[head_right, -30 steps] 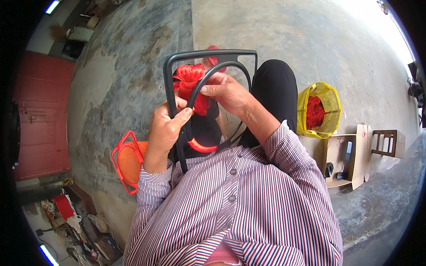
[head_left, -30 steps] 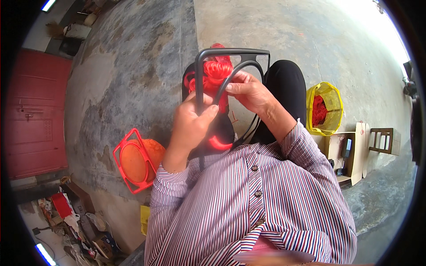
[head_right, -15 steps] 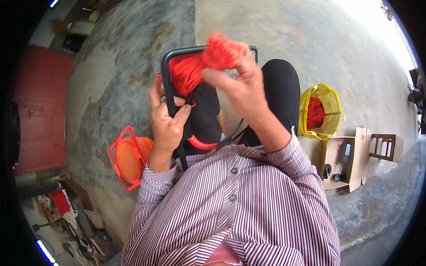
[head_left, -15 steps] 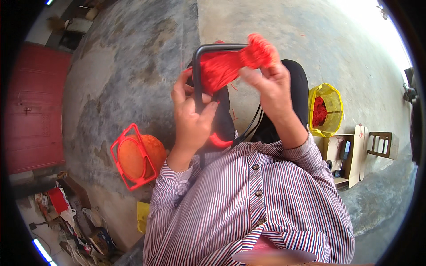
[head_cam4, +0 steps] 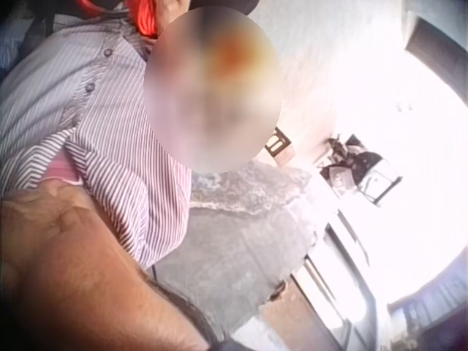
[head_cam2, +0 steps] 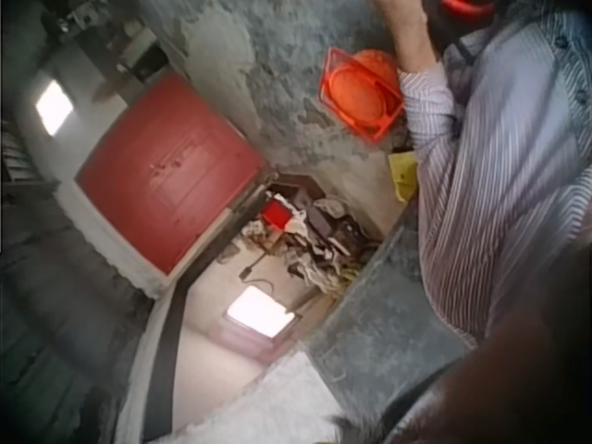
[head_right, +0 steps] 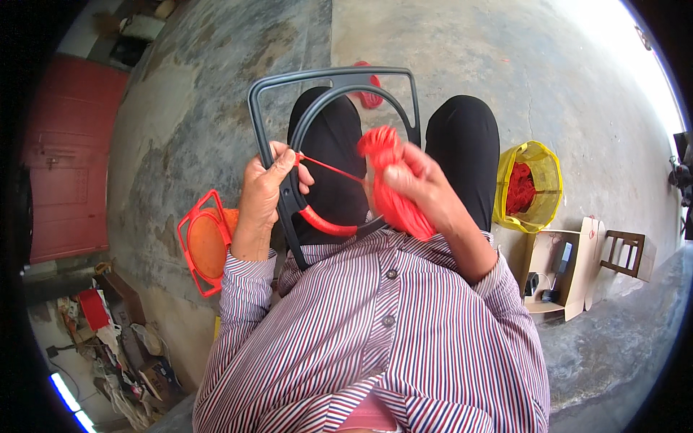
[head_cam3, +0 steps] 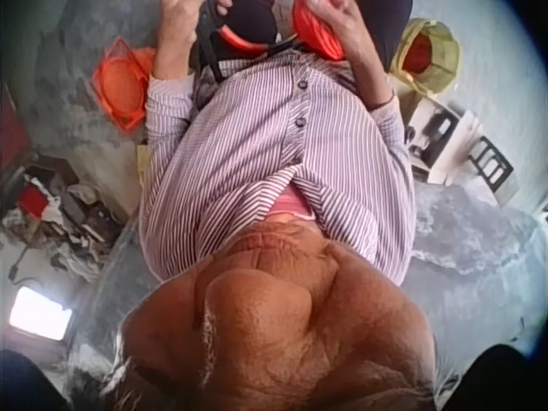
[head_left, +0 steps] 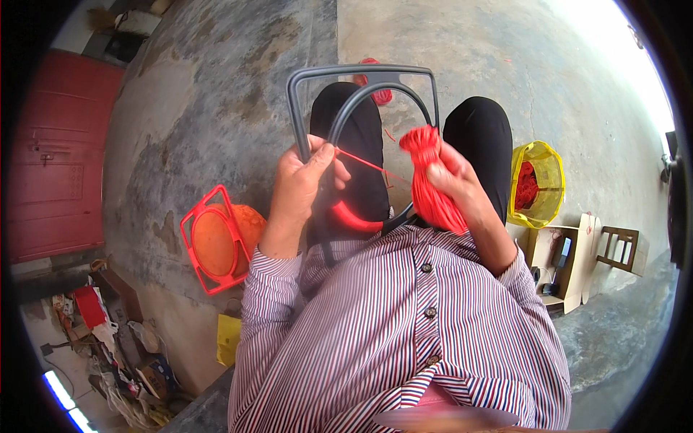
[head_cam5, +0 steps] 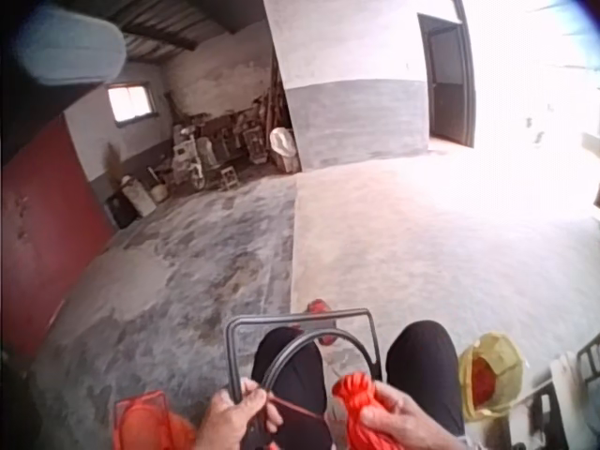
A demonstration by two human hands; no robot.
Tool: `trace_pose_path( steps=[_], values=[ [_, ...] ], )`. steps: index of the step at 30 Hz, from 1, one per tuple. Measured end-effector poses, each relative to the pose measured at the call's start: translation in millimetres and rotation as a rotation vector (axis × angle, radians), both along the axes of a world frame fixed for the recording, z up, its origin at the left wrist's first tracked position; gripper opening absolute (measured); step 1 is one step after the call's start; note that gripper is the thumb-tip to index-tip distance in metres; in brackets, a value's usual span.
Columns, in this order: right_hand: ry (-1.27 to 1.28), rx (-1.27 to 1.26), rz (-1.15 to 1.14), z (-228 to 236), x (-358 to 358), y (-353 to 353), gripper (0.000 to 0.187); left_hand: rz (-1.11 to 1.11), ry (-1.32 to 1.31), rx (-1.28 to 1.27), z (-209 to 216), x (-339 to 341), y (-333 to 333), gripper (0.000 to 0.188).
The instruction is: The person wraps red string around a black plastic frame by hand.
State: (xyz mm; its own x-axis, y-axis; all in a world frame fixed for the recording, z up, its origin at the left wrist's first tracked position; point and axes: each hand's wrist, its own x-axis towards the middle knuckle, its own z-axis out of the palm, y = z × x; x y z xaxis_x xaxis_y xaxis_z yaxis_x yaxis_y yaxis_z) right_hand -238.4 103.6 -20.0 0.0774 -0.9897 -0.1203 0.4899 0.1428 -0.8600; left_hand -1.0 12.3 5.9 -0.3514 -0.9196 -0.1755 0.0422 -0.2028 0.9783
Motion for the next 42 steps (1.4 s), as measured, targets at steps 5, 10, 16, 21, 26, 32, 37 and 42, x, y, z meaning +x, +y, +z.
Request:
trace_pose_path(
  steps=[5, 10, 16, 21, 26, 32, 37, 42],
  values=[
    [0.322, 0.129, -0.146, -11.2, -4.5, -56.9, 0.028, -0.009, -0.169, -0.060, 17.0, -15.2, 4.0, 0.015],
    [0.161, -0.035, 0.061, -2.7, 14.0, -86.1, 0.028, -0.047, -0.427, -0.496, 15.4, -25.2, 6.3, 0.011],
    [0.010, -0.100, -0.079, 2.1, 16.3, -65.9, 0.043, 0.068, -0.364, -0.545, 12.6, -18.5, 10.8, 0.010],
    [1.204, -0.724, -0.370, 35.2, 23.5, -63.9, 0.046, -0.045, -0.377, -0.764, 21.4, -37.8, 12.8, 0.028],
    [0.080, -0.382, -0.417, 33.8, 10.8, -64.3, 0.033, 0.138, -0.437, -0.899, 16.1, -31.9, 14.9, 0.006],
    [-0.307, -0.308, 0.016, 21.1, -18.7, -29.1, 0.055, 0.094, -0.160, -0.212, 8.1, -7.6, 4.4, 0.018],
    [-0.108, -0.045, 0.043, 13.4, 18.4, 2.4, 0.047, 0.011, -0.022, -0.023, 2.0, 1.9, -1.4, 0.023],
    [-0.126, 0.184, -0.119, -24.6, 1.6, -53.2, 0.034, -0.002, -0.109, -0.019, 10.9, -9.6, -1.6, 0.018]
  ],
)
